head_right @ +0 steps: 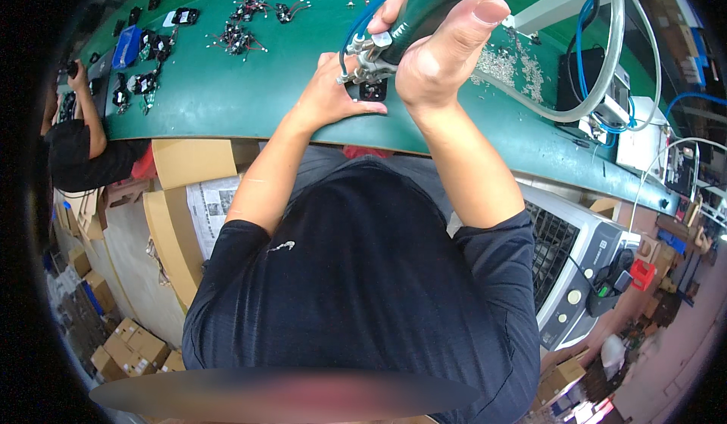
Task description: The person picks up a housing from a box, inserts a circuit board and wire, and uses a handheld pneumatic tool to secure the assembly. They then place the completed unit on the workbench and repeat the process.
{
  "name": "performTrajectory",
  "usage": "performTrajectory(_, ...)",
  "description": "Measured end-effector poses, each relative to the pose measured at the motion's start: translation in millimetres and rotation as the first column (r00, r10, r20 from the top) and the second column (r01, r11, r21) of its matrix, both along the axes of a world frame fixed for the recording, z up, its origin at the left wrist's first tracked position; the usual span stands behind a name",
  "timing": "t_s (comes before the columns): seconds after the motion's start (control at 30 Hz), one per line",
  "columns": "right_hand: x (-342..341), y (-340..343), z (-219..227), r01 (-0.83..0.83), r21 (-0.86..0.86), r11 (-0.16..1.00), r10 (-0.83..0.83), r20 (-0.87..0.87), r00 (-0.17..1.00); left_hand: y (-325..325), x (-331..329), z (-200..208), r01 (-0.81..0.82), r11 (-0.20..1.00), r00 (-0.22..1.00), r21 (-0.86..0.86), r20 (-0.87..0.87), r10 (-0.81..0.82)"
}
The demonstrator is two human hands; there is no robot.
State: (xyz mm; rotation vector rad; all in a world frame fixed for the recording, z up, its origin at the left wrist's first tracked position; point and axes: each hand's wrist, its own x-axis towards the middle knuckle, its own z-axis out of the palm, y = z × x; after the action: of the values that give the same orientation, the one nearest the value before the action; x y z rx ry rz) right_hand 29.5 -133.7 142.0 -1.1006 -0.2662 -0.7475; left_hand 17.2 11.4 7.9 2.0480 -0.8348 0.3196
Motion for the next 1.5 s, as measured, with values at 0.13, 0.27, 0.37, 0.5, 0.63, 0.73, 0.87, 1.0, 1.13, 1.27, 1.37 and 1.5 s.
performTrajectory(0.13,5,-11,-15,-0.095,0.093,0.991,0.093,0.026,0.995,1,-1,1,0.009,1.000,1.000,-0.003,-0.007,-0.009)
performTrajectory(0.27,-6,23,39,0.082,0.705,0.705,0.034,-0.149,0.988,2,-1,2,-0.002,0.999,0.999,-0.032,-0.044,0.001)
performTrajectory(0.37,5,4,-2,-0.147,0.055,0.988,0.145,0.033,0.989,3,2,2,-0.001,1.000,0.999,-0.002,-0.033,0.001)
performTrajectory(0.5,16,-24,48,-0.342,0.059,0.938,0.339,0.061,0.939,9,5,4,-0.039,0.996,0.994,0.077,-0.094,0.046)
performTrajectory(0.63,12,-93,106,-0.151,-0.098,0.984,0.164,0.143,0.976,9,22,16,-0.123,0.793,0.709,-0.597,-0.612,-0.351)
performTrajectory(0.73,-1,-97,104,0.228,-0.313,0.922,-0.220,0.060,0.974,25,70,41,-0.286,0.616,0.353,-0.734,-0.679,-0.644)
performTrajectory(0.87,-17,-111,38,0.111,-0.291,0.950,-0.142,-0.086,0.986,30,140,58,-0.314,0.734,0.485,-0.603,-0.766,-0.422)
performTrajectory(1.0,-29,-116,29,0.055,-0.364,0.930,-0.086,-0.070,0.994,34,233,31,-0.420,0.903,0.884,0.095,-0.181,0.430)
performTrajectory(1.13,-33,-106,43,0.639,-0.525,0.563,-0.531,0.362,0.766,46,278,19,-0.391,0.775,0.859,0.497,-0.105,0.501)
performTrajectory(1.27,-52,-73,24,0.447,-0.789,0.422,-0.088,0.454,0.886,64,263,23,-0.431,0.791,0.888,0.434,0.047,0.458)
performTrajectory(1.37,-10,-12,-41,0.017,-0.929,0.371,0.034,0.032,0.999,89,200,57,-0.489,0.858,0.869,0.157,0.175,0.463)
performTrajectory(1.5,50,30,-95,0.004,-0.962,0.271,0.095,0.031,0.995,134,45,73,-0.429,0.871,0.803,-0.241,0.339,0.490)
